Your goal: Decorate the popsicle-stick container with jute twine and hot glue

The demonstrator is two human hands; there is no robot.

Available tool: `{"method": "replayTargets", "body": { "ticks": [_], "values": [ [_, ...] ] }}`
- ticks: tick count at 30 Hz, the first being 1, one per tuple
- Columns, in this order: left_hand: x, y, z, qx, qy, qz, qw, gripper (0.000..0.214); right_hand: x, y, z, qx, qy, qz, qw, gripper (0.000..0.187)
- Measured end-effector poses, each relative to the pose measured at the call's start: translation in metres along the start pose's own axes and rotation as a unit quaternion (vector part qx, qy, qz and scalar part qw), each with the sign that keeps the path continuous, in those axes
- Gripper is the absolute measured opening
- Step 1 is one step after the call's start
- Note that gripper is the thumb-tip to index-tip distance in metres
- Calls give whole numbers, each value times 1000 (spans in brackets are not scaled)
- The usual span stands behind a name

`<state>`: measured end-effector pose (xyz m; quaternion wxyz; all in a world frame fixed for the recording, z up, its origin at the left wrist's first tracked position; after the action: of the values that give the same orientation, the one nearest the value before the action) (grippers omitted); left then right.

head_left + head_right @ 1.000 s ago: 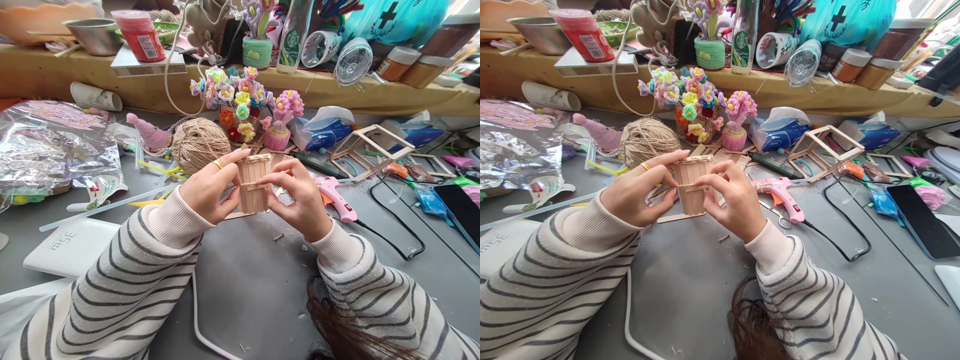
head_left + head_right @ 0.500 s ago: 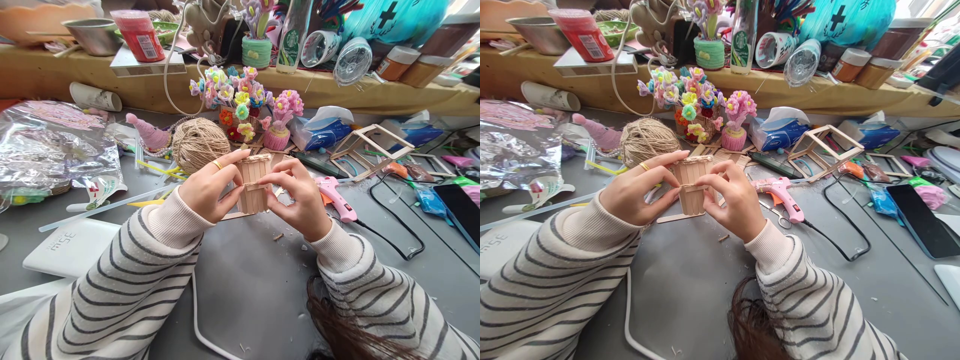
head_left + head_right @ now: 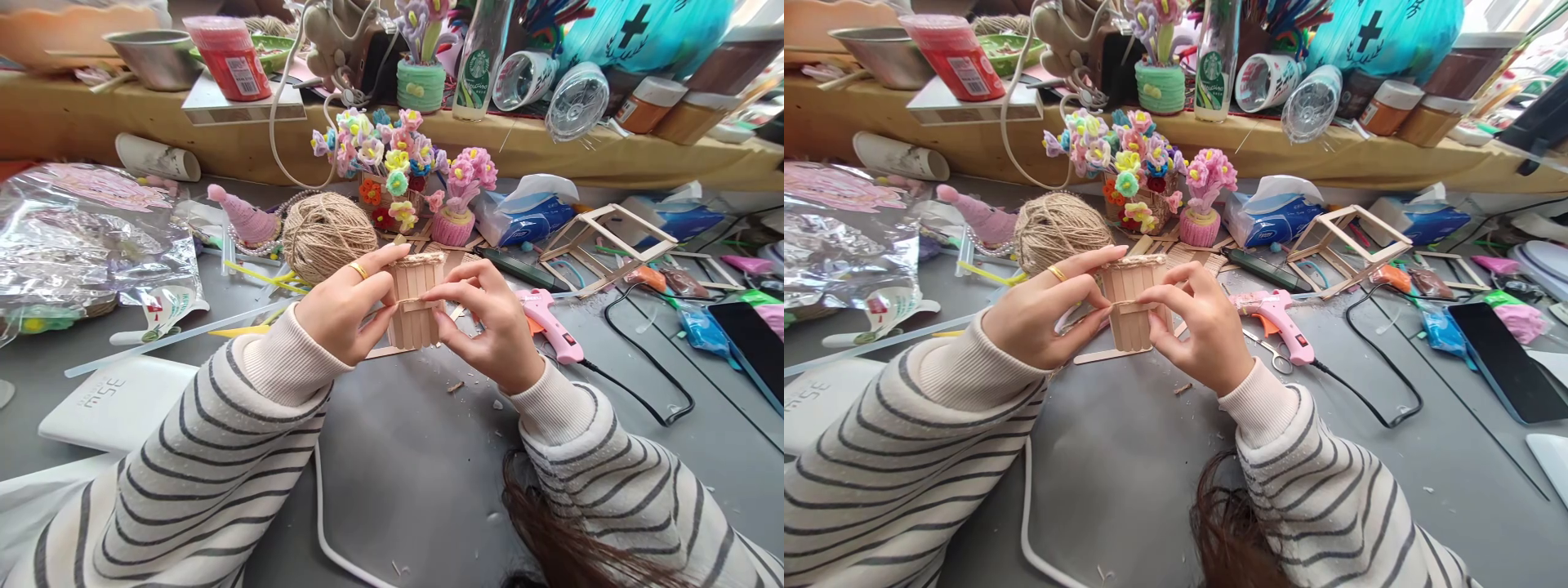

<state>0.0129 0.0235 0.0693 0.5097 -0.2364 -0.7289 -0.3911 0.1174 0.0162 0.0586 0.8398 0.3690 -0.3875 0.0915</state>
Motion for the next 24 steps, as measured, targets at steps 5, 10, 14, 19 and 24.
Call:
{"method": "replayTargets", "body": {
  "ticks": [5,10,14,19,24],
  "values": [
    [0,0,-1,-3,-1,-1,1000,8,-1,0,4,7,-4,6,1000,25],
    [0,2,0,6,-7,1,1000,9,-3,-1,5,10,4,16,1000,27],
    [-1,1,1,8,-11,8,1000,8,-4,-1,5,11,8,18,1000,26],
    [-2,0,1,2,-10,15,1000,7,-4,-1,5,9,8,18,1000,26],
    [0,0,-2,0,-1,7,1000,6,-5,-1,3,-1,12,20,1000,26]
  ]
}}
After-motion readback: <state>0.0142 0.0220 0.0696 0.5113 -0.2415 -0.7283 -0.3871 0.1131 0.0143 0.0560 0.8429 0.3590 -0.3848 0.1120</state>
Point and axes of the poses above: each hand's wrist, its own y-axis towards the middle knuckle, its own x-axis out of the back of the hand, z = x × y, the point moved 10 cm from there along y, towards the middle knuckle, and after that the axes turned 11 degrees about z, right-handed, at the moved point
